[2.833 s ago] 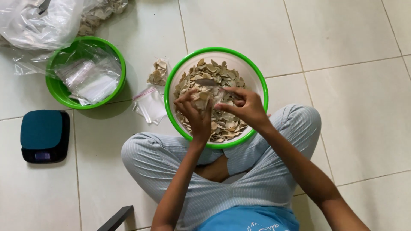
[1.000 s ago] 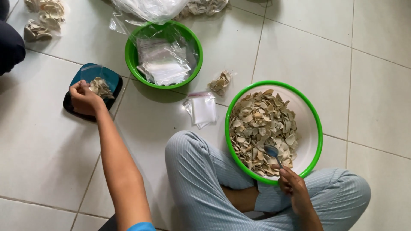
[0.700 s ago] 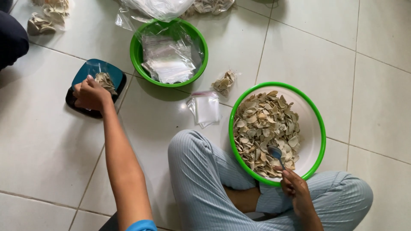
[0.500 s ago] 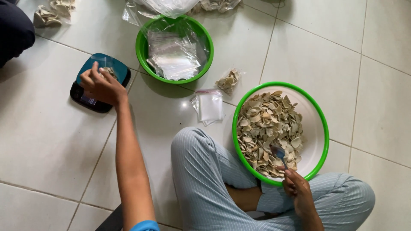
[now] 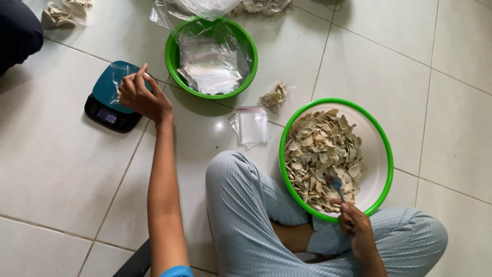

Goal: The person is manually sorting and packaging dried food pieces into small plastic bags, then weighing each bag on a digital scale.

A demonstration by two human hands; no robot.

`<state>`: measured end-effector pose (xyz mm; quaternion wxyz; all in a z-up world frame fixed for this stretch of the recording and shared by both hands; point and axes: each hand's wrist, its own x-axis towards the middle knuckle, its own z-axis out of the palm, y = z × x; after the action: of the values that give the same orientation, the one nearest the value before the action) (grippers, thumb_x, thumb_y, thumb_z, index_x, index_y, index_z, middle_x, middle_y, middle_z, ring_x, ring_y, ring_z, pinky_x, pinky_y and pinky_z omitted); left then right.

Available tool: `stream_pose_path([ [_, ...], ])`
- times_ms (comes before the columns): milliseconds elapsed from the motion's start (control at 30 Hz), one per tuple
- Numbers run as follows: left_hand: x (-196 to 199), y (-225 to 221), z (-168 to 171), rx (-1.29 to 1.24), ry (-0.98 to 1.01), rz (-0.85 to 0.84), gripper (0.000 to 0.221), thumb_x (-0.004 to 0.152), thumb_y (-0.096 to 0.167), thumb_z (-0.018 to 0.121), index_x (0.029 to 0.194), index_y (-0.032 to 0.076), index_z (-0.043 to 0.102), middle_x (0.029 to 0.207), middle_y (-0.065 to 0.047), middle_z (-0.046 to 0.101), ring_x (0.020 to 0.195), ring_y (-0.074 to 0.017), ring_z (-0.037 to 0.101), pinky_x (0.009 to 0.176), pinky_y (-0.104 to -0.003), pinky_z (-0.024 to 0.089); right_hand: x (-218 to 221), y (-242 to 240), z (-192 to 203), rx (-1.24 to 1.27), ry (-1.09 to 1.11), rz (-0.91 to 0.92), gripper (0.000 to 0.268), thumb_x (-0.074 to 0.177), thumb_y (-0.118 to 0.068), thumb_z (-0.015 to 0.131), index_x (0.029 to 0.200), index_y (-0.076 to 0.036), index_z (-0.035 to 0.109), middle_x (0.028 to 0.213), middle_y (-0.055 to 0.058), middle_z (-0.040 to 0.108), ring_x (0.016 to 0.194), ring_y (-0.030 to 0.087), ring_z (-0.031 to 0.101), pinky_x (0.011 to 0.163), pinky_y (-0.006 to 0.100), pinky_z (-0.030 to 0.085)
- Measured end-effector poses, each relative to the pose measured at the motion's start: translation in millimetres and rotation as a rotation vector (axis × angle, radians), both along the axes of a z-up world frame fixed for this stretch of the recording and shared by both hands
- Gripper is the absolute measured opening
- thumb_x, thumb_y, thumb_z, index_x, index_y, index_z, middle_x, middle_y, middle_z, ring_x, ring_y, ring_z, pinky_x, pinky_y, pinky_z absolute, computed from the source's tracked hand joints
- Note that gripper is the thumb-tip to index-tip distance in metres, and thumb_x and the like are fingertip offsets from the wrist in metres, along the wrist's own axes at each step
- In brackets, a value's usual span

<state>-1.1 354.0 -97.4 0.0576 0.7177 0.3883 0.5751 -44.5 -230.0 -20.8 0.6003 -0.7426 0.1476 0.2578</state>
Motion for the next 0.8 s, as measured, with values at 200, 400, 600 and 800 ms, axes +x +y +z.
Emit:
stream_pose_path([
  [200, -13, 18, -2, -0.017, 0.167, 0.068, 0.031, 0.104, 0.029, 0.049, 0.125, 0.015, 0.066, 0.112, -0.005, 0.05, 0.097, -0.0262, 0.054, 0.081, -0.046, 0.037, 2, -5, -9, 0.033, -0.003, -0.01, 0.047, 0.095, -0.028, 0.058, 0.126, 0.006, 0.069, 0.065, -0.005, 0.019, 0.052, 0.009, 0.017, 0.047, 0.026, 0.01],
  [400, -29, 62, -39, -0.278, 0.362, 0.243, 0.037, 0.073, 0.005, 0.093, 0.097, 0.021, 0.07, 0.113, -0.007, 0.043, 0.103, -0.0325, 0.049, 0.08, -0.056, 0.038, 2, -5, -9, 0.023, -0.024, -0.003, 0.049, 0.092, -0.03, 0.062, 0.124, 0.004, 0.071, 0.063, -0.006, 0.022, 0.05, 0.009, 0.018, 0.046, 0.026, 0.011],
  [600, -41, 54, -32, -0.249, 0.182, 0.139, 0.017, 0.086, 0.005, 0.081, 0.093, 0.015, 0.07, 0.1, -0.002, 0.059, 0.095, -0.0276, 0.062, 0.068, -0.05, 0.045, 1, -3, -8, 0.028, -0.004, -0.024, 0.048, 0.092, -0.029, 0.06, 0.124, 0.005, 0.071, 0.063, -0.005, 0.02, 0.052, 0.009, 0.018, 0.048, 0.025, 0.01],
  [800, 0, -1, 33, -0.034, -0.047, -0.033, 0.024, 0.106, 0.034, 0.058, 0.097, 0.013, 0.067, 0.105, -0.004, 0.061, 0.095, -0.0244, 0.063, 0.079, -0.045, 0.047, 3, -1, -5, 0.063, 0.004, -0.04, 0.048, 0.092, -0.027, 0.061, 0.125, 0.007, 0.07, 0.064, -0.006, 0.018, 0.051, 0.008, 0.017, 0.046, 0.025, 0.009],
])
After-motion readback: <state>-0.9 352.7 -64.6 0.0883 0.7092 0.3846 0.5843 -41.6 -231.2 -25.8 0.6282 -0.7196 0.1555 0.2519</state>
